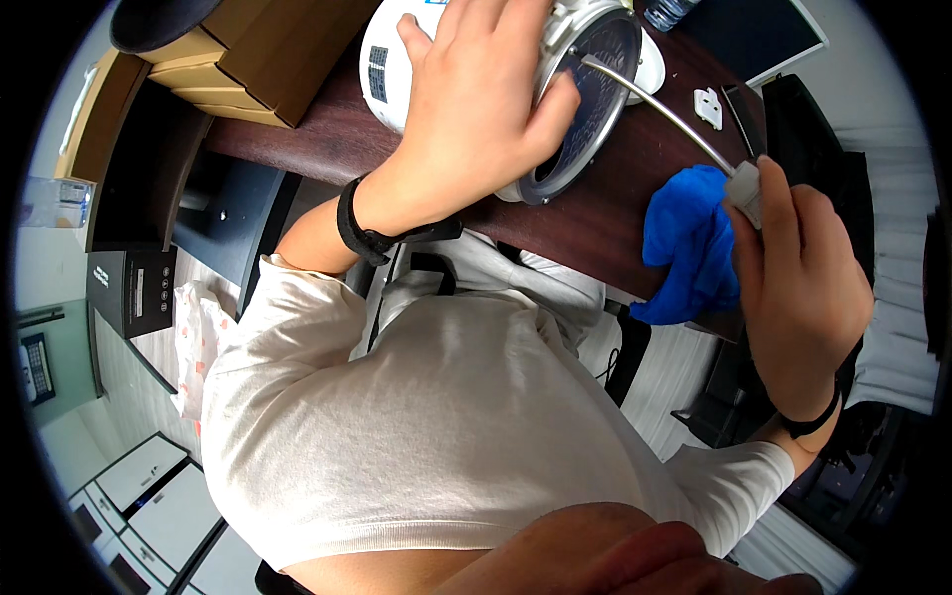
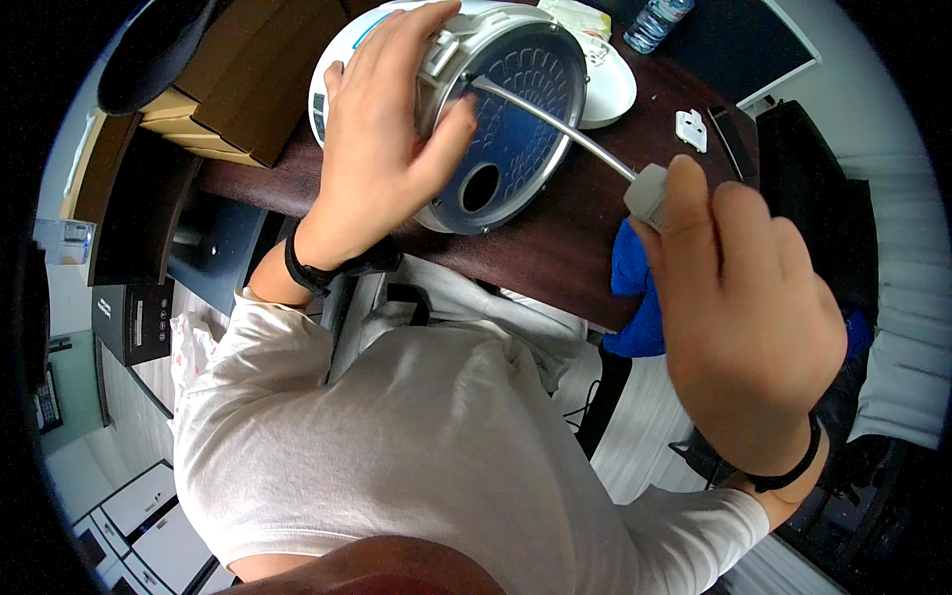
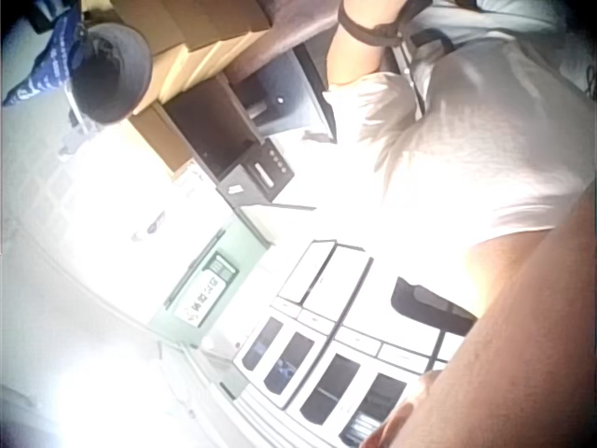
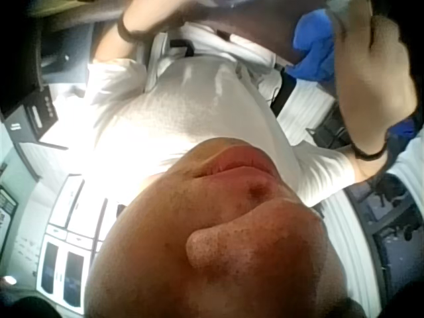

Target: The person assembles a white appliance by attaching a circular metal base to the main body. They align the parts, insert screws, and use a screwdriver to tighten them into place.

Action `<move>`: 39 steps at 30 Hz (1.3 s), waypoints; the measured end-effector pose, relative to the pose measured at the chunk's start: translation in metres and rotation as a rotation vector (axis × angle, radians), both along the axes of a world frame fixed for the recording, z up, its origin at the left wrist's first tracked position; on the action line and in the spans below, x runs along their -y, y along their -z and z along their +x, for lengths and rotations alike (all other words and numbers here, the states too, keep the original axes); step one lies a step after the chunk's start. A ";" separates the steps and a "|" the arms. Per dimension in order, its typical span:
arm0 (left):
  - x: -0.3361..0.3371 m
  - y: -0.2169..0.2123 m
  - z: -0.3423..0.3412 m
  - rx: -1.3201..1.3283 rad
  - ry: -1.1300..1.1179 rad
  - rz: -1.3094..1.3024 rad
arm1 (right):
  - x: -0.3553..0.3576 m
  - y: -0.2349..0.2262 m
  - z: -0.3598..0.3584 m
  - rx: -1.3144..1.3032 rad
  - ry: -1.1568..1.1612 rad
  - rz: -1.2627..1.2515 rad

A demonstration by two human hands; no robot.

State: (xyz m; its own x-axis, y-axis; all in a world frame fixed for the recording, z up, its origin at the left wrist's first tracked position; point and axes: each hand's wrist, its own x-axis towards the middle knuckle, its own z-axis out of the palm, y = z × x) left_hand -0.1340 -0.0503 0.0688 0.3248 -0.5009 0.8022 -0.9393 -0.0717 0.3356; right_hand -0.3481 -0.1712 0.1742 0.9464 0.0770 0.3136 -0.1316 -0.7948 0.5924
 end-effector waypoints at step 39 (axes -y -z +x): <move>-0.016 0.004 0.012 0.004 -0.044 -0.042 | 0.040 0.099 0.033 0.076 -0.228 1.227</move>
